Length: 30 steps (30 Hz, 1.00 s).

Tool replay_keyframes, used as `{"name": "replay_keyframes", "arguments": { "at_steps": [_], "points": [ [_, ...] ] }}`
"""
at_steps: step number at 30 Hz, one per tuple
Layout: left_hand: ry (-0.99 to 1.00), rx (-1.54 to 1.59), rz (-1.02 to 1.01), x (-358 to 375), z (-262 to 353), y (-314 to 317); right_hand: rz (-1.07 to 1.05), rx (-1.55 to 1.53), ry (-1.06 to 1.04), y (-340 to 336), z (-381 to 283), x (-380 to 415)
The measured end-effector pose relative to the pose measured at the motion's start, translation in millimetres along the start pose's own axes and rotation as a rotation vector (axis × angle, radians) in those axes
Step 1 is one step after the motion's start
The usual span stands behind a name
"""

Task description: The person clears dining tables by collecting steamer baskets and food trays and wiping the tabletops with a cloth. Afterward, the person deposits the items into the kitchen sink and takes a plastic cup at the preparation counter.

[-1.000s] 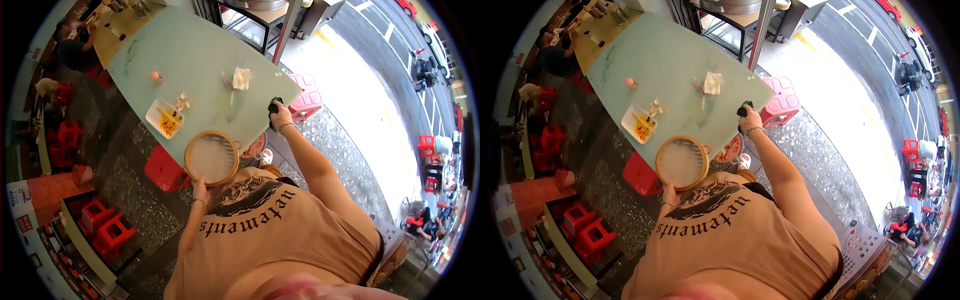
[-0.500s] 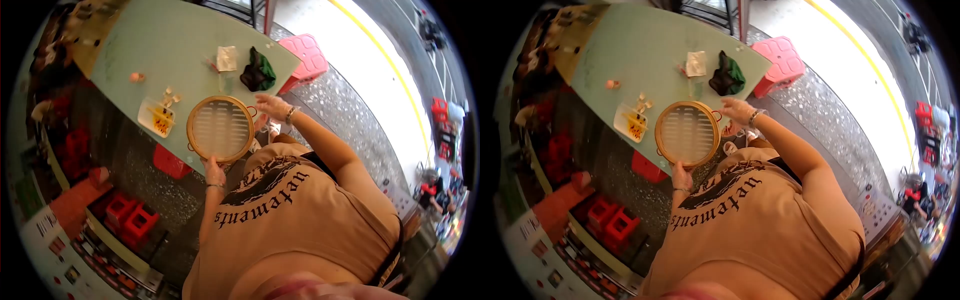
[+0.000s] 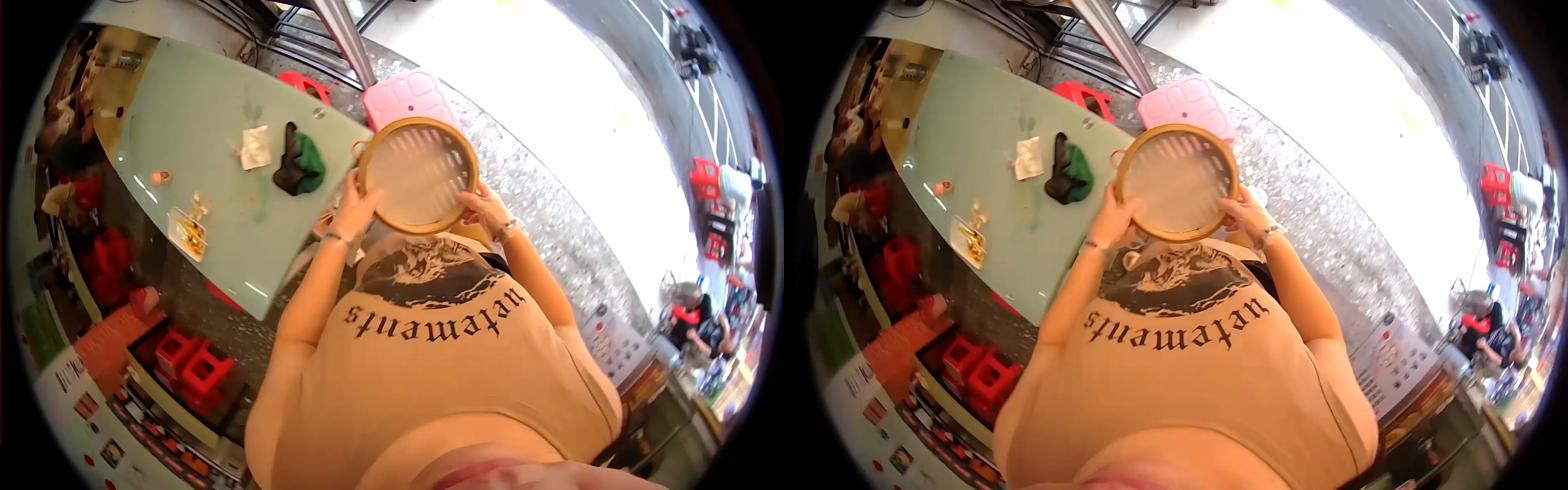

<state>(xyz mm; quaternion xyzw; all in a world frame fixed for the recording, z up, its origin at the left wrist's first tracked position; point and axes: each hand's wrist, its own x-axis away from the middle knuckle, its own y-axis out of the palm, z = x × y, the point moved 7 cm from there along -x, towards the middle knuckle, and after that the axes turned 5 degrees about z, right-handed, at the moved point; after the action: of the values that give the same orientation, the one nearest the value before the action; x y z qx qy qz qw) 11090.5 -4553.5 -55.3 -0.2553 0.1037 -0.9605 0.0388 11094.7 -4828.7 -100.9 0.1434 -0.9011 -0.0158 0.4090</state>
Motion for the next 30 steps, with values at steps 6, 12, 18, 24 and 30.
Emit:
{"name": "replay_keyframes", "arguments": {
  "at_steps": [6,12,18,24,30],
  "points": [
    [-0.032,0.183,-0.190,-79,47,178,0.250,-0.007,-0.046,-171,-65,33],
    [-0.083,0.271,-0.330,-138,141,267,0.307,-0.109,-0.134,-288,-134,11],
    [-0.084,0.279,-0.165,-240,202,255,0.147,0.080,0.053,-296,-222,-68],
    [0.155,0.379,-0.053,-404,259,204,0.127,0.061,0.085,-307,-348,-222],
    [0.046,0.307,0.272,-503,328,151,-0.006,-0.132,0.197,-287,-452,-397]
  ]
}}
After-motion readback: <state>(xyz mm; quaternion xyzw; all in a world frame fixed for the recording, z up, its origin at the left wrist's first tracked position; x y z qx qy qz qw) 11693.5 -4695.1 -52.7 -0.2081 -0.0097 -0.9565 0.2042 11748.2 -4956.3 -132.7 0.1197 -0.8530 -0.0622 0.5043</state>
